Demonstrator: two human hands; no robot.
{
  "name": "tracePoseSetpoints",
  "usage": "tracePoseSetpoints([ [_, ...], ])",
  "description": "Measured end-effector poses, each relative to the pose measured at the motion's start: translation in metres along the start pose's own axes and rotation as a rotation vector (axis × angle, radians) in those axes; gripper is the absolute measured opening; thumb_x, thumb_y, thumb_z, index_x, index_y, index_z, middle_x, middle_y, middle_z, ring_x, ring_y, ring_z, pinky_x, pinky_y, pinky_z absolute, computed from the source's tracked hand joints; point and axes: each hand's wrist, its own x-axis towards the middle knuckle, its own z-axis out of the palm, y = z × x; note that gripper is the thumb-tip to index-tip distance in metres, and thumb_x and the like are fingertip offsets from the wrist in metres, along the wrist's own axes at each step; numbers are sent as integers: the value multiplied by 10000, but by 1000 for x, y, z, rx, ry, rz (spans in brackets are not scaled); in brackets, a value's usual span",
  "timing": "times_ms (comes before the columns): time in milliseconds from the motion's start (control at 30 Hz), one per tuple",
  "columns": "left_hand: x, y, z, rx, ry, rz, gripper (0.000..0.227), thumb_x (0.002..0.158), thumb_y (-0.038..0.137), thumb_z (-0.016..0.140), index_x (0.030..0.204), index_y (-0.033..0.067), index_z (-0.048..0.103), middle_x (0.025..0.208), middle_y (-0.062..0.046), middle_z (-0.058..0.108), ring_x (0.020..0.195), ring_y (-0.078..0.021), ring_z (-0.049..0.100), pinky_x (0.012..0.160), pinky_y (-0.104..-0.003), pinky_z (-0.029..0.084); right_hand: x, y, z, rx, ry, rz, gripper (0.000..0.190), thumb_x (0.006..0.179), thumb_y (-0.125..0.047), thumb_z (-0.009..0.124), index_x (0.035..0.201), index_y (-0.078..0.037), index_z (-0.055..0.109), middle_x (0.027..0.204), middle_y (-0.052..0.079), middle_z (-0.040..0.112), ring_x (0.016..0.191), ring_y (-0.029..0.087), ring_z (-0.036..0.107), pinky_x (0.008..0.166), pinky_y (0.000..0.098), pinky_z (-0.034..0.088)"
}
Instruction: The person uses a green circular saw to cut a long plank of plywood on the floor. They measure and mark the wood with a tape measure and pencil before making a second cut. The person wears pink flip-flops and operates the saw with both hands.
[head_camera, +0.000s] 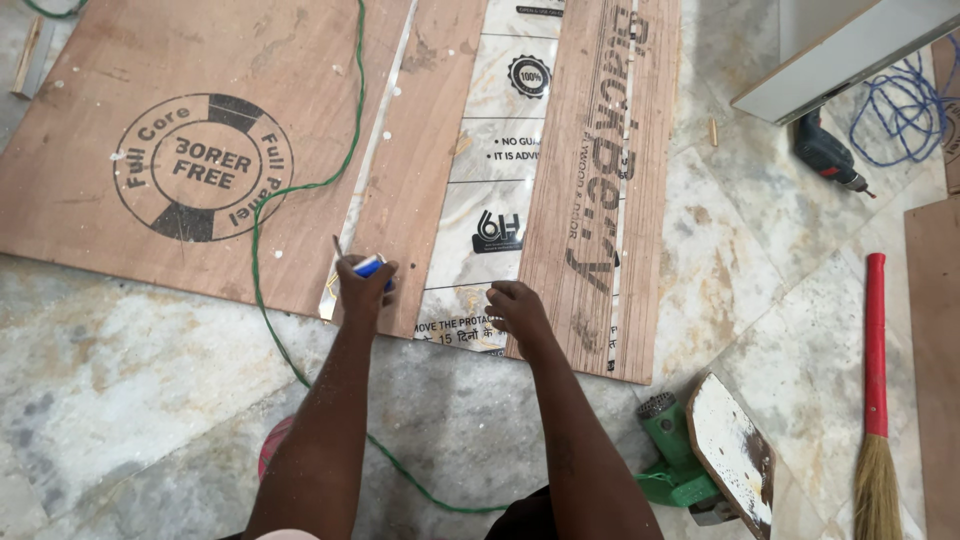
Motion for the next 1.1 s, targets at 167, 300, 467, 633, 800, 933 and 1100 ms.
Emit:
tracePoseSetpoints([
  [167,1,-33,10,-163,-153,-231,450,836,250,803,1107,98,477,925,-88,581,725,-183,613,566,-358,604,3,8,3,38,-33,37,516,925,-289,672,1323,36,616,1187,165,710,1070,280,722,873,403,589],
  [300,20,-78,14,-285,-177,-281,302,873,131,651,1125,67,497,982,-121,551,834,-239,598,685,-442,658,10,17,2,51,-24,52,531,926,-279,660,1333,53,588,1194,151,704,1074,284,729,876,400,603],
  [467,30,-86,26,-433,-172,-302,481,808,-4,514,1277,89,469,1222,-183,528,996,-341,642,775,-517,658,17,26,8,82,-56,55,525,928,-270,667,1331,58,599,1186,179,709,1045,291,733,852,390,602],
  [633,2,-66,38,-266,-232,-363,747,778,-65,598,1460,64,321,1360,-239,473,1087,-411,659,838,-532,654,18,24,18,113,-75,61,509,929,-251,658,1336,46,591,1167,144,703,1021,260,734,823,367,607],
  [800,-11,-77,47,-120,-516,-211,664,870,121,766,1463,-15,499,1281,-220,620,1061,-288,676,851,-424,625,16,20,27,123,-103,64,531,925,-244,682,1361,38,569,1150,155,694,987,254,715,796,367,592],
  [933,-11,-85,40,-56,-366,-230,633,821,156,760,1386,45,498,1163,-151,632,985,-269,698,768,-422,643,14,20,28,87,-89,88,535,930,-255,677,1364,37,565,1158,155,701,991,245,730,806,357,603],
  [1100,-7,-97,18,-119,-317,-163,588,809,179,838,1277,-78,592,1125,-175,635,906,-242,705,651,-376,652,25,38,21,106,-61,125,521,932,-243,668,1368,20,556,1168,142,699,998,251,729,807,368,605],
])
